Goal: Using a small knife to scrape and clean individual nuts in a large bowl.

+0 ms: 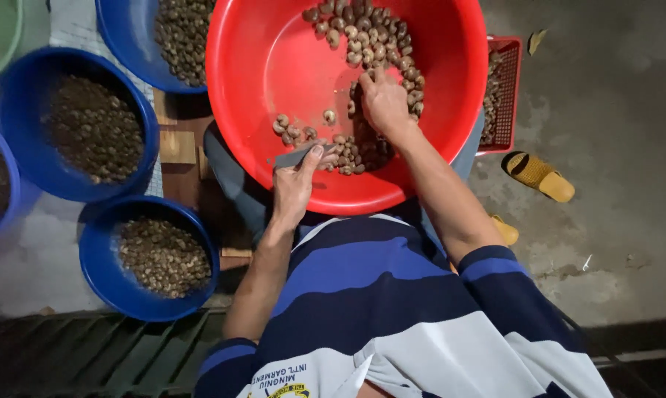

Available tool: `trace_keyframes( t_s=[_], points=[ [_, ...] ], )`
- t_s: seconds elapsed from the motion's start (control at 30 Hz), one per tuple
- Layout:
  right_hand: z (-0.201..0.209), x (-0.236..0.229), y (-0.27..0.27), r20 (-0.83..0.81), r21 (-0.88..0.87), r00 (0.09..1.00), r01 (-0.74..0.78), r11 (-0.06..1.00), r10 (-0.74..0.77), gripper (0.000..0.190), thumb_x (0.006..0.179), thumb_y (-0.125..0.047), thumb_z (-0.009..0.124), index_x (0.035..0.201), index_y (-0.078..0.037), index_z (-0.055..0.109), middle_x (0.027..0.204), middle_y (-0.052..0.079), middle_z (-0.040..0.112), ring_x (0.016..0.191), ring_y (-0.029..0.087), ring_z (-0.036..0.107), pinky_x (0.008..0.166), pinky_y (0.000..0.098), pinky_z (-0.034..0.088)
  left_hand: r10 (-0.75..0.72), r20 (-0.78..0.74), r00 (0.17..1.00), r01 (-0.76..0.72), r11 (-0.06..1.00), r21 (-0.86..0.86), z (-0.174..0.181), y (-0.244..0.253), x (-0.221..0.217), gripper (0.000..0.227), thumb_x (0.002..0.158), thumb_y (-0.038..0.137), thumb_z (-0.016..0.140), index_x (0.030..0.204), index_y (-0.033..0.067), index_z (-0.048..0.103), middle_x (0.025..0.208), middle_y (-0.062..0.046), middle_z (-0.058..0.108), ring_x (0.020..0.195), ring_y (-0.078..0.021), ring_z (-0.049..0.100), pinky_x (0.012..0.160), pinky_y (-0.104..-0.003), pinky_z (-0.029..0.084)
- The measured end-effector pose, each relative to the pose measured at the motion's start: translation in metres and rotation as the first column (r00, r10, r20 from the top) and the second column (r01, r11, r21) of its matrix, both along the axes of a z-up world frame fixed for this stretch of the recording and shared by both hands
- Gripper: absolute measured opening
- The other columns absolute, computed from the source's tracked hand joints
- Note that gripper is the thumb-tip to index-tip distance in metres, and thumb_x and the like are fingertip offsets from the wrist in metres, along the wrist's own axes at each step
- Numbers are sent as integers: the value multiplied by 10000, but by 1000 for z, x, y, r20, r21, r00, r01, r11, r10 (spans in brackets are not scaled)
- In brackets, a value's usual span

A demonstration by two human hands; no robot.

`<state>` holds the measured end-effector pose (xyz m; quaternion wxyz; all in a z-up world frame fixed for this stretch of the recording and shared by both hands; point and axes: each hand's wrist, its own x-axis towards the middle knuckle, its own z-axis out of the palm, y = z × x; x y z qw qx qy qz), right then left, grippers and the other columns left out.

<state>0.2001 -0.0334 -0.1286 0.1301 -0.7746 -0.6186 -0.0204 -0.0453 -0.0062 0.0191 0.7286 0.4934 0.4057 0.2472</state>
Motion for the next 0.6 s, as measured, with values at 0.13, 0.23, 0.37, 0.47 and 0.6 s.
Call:
trace_keyframes(
  t_s=[0.13, 0.23, 0.37, 0.47, 0.6],
  points=[
    [1, -8, -4, -121, -77, 987, 95, 992, -104, 241, 871, -197, 650, 1084, -94, 610, 990, 160, 597, 793, 405, 655, 607, 517, 554, -14, -20, 1000, 15, 999, 46, -5, -5, 4, 351, 1024, 216, 638, 1249, -50, 684, 1107, -202, 761, 1005, -268, 760, 867, -334, 627],
    [34, -18, -17, -436, -146, 883, 121, 982, -174, 275, 923, -315, 675, 1127, -144, 607, 1014, 130, 639, 903, 419, 691, 732, 564, 563, 15, -85, 996, -3, 991, 136, 3, -7, 10, 334, 1034, 265, 666, 1222, -2, 737, 1129, -219, 759, 1060, -305, 732, 907, -409, 607],
    [73, -44, -46, -983, -182, -58, 234, 955, -173, 177, 997, -206, 685, 1115, -75, 670, 916, 73, 681, 816, 149, 694, 674, 234, 599, 52, -109, 993, -15, 948, 317, -5, -1, 14, 285, 1050, 301, 653, 1196, 82, 762, 1141, -163, 766, 1141, -264, 700, 989, -435, 573],
    [67, -57, -68, -915, -235, -384, 262, 936, -122, 241, 999, -162, 664, 1199, -27, 650, 888, 122, 702, 746, 210, 760, 622, 289, 639, -9, -15, 1000, 14, 918, 396, -11, 0, 21, 269, 1077, 245, 610, 1206, 57, 753, 1165, -178, 756, 1183, -298, 679, 995, -464, 566],
    [107, -74, -71, -889, -166, -458, 313, 935, -5, 306, 1001, -131, 641, 1278, -10, 597, 976, 131, 704, 778, 226, 778, 678, 328, 658, -34, 73, 997, -1, 901, 433, -11, -6, 35, 238, 1060, 210, 651, 1188, 35, 749, 1158, -197, 750, 1196, -325, 674, 1010, -491, 561]
  ],
)
